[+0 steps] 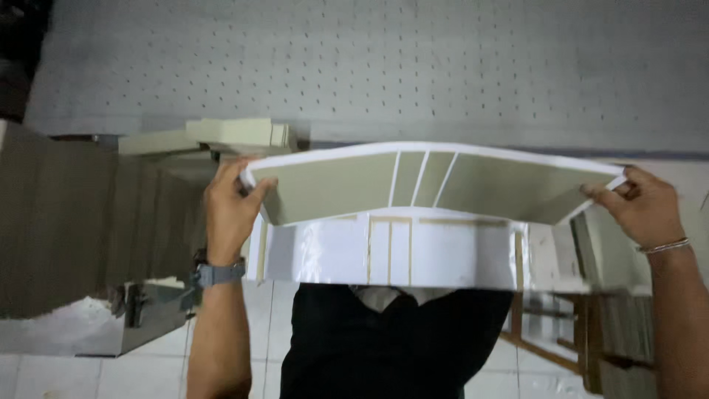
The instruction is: The person assembles books by placing stacks of beige paper onto a white template on the floor, then covering them with a red cover. They repeat this process multiple times, handling the paper stacks and covers by hand.
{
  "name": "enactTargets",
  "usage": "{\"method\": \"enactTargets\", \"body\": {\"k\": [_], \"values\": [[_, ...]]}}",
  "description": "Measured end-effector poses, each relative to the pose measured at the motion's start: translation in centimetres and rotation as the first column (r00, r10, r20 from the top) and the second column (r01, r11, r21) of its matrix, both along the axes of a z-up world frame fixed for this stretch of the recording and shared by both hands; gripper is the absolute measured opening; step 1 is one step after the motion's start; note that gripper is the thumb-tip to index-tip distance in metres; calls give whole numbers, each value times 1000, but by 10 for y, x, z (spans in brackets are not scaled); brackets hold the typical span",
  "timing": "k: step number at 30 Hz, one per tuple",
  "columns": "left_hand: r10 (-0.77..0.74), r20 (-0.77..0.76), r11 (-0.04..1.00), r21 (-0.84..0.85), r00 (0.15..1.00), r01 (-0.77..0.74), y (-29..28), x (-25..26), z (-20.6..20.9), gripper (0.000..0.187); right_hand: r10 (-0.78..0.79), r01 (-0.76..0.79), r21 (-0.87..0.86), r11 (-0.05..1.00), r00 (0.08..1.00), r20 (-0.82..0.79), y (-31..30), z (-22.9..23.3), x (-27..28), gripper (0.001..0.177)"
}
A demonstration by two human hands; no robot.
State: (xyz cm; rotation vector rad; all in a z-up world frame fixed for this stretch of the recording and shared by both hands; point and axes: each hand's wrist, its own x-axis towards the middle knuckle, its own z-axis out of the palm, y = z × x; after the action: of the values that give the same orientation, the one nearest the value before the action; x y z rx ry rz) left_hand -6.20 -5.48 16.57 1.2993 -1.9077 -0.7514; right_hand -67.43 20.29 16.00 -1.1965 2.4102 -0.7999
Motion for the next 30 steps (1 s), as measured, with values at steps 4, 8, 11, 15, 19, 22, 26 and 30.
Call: {"method": "enactTargets", "body": {"k": [4,8,11,15,19,22,26,30], "values": [[19,-190,999,37,982,-12,-90,-70,21,61,16,-15,31,999,999,-44,-76,10,-78,36],[255,100,966,-75,962,-248,-233,-111,-61,105,-86,13,-220,975,941,-327,-151,-86,-217,30],[494,342,869,-152,799,-472,-257,-148,-35,107,-285,255,-129,958,882,-375,-187,-71,-124,26],[328,381,915,-355,864,-191,-198,-161,-71,79,443,-535,23,845,673,-592,-177,-177,-10,54],[77,337,984,-175,938,-18,-114,-195,-74,62,590,-451,397,800,713,-379,-162,-135,117,72],[-128,338,986,-55,933,155,-92,-210,-107,64,577,-453,358,817,642,-504,-164,-155,122,63],[-183,401,975,-41,898,217,-76,-225,-143,55,528,-453,281,846,641,-557,-163,-153,121,52],[-261,396,948,-68,880,312,-61,-246,-168,52,359,-386,68,920,761,-540,-134,-119,120,42]]}}
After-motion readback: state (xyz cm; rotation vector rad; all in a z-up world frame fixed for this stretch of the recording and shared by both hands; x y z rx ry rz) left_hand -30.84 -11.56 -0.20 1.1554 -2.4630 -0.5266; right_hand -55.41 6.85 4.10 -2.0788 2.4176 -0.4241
